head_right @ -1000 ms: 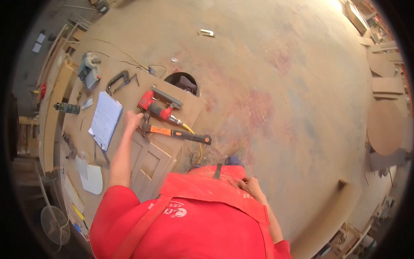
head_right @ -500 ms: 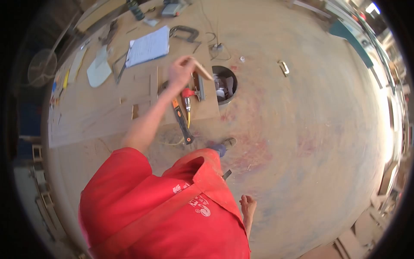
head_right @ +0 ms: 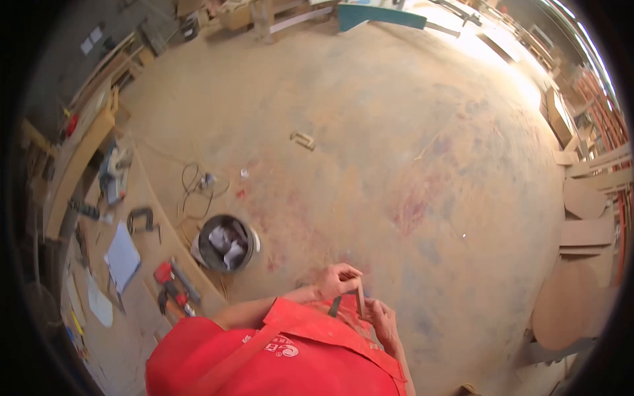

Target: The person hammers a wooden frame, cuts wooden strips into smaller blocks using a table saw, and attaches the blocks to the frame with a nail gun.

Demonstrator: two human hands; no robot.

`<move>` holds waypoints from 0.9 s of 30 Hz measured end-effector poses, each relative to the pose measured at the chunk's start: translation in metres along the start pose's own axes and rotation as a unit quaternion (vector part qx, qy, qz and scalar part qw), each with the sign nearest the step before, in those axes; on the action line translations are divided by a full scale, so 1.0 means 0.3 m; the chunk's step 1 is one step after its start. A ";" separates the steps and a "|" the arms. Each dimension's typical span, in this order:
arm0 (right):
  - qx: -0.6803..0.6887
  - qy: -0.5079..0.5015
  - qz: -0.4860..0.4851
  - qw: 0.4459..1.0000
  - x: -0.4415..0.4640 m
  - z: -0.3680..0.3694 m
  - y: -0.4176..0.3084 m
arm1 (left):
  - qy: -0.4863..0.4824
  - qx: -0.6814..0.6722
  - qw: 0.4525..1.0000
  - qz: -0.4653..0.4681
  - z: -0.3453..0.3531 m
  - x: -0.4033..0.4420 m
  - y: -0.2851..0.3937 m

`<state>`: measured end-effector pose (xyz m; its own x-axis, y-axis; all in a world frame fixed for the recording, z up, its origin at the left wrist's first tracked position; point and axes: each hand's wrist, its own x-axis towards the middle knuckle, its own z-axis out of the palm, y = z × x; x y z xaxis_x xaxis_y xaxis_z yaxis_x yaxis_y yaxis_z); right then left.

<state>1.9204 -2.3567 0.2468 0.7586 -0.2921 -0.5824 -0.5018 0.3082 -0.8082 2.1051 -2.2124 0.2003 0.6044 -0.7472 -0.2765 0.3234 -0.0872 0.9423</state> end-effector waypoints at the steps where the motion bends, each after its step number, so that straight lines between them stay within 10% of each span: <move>1: 0.009 -0.012 0.009 1.000 0.049 -0.024 -0.037 | -0.034 0.021 0.999 0.010 0.026 0.088 0.029; 8: -0.024 -0.008 0.043 0.999 0.507 -0.432 -0.251 | -0.071 0.072 0.990 -0.094 0.087 0.730 0.124; 14: 0.027 -0.029 -0.022 0.999 0.795 -0.899 -0.726 | 0.248 0.227 0.917 -0.215 -0.240 0.983 -0.169; 15: 0.109 -0.032 -0.049 0.992 0.836 -0.969 -0.807 | 0.239 0.200 0.906 -0.288 -0.327 0.974 -0.252; 16: 0.189 -0.033 -0.076 0.979 0.881 -1.043 -0.879 | 0.090 0.525 0.770 -0.350 -0.394 0.936 -0.333; 18: 0.248 -0.041 -0.113 0.961 0.920 -1.172 -1.072 | -0.164 0.604 0.639 -0.447 -0.409 0.857 -0.359; 27: 0.331 -0.035 -0.387 0.860 1.183 -1.723 -1.748 | -0.180 0.645 0.673 -0.314 -0.184 1.906 -0.320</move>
<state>2.2378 -3.0899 0.4188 0.7934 -0.5938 0.1340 0.4940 0.4995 -0.7117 2.4598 -2.5950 -0.0588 0.3526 -0.3862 -0.8524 -0.6088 -0.7864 0.1044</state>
